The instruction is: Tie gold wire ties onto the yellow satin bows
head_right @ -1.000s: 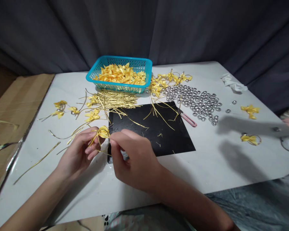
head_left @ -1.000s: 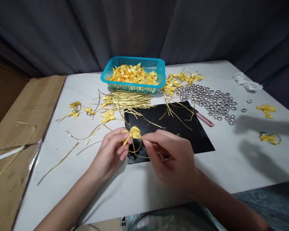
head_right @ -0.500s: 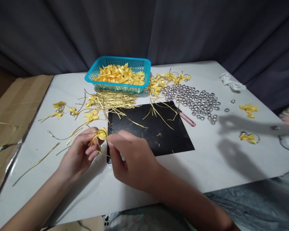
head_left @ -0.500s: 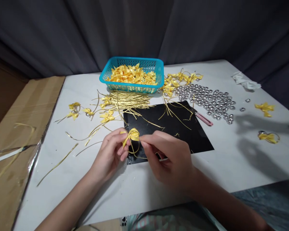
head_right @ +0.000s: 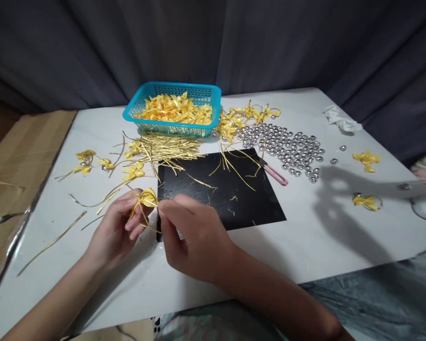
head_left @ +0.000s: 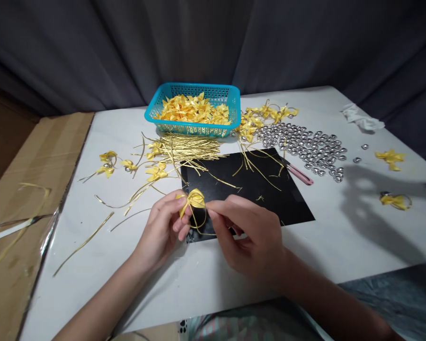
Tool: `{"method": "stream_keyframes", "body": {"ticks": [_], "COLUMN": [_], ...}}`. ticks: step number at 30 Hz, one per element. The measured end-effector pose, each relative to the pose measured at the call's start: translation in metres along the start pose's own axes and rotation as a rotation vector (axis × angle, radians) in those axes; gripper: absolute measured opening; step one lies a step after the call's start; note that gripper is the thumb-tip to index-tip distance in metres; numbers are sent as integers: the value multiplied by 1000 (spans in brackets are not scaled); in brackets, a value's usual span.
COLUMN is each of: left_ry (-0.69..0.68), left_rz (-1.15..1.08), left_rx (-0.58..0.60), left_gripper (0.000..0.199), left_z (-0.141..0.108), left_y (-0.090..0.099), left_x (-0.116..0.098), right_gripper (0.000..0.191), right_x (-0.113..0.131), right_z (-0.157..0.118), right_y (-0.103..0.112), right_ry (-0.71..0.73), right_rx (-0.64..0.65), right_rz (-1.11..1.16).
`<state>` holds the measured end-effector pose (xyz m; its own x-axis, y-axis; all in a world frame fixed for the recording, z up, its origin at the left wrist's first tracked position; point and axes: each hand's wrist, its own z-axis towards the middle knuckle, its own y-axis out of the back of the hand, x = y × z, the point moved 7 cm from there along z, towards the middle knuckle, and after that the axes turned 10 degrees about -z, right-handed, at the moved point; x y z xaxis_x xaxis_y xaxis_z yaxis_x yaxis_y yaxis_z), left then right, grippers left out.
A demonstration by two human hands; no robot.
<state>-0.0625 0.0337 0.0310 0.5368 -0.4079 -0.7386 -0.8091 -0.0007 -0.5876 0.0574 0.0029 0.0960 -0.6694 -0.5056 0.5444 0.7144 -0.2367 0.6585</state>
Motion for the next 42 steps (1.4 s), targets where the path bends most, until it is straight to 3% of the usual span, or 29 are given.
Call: {"method": "stream_keyframes", "body": {"ticks": [9, 25, 42], "left_ry": [-17, -14, -157], "left_rz": [-41, -78, 44], "left_rx": [-30, 3, -22], "left_gripper": [21, 23, 21], "left_z": [0, -1, -1], "left_y": [4, -2, 3], "left_x": [1, -1, -8], "right_gripper": [14, 13, 13], "right_x": [-1, -1, -1], "right_z": [0, -9, -10], "right_y": [-3, -5, -4], "right_ry": [-4, -10, -65], "right_rx": [62, -151, -171], "right_rz": [-32, 145, 158]}}
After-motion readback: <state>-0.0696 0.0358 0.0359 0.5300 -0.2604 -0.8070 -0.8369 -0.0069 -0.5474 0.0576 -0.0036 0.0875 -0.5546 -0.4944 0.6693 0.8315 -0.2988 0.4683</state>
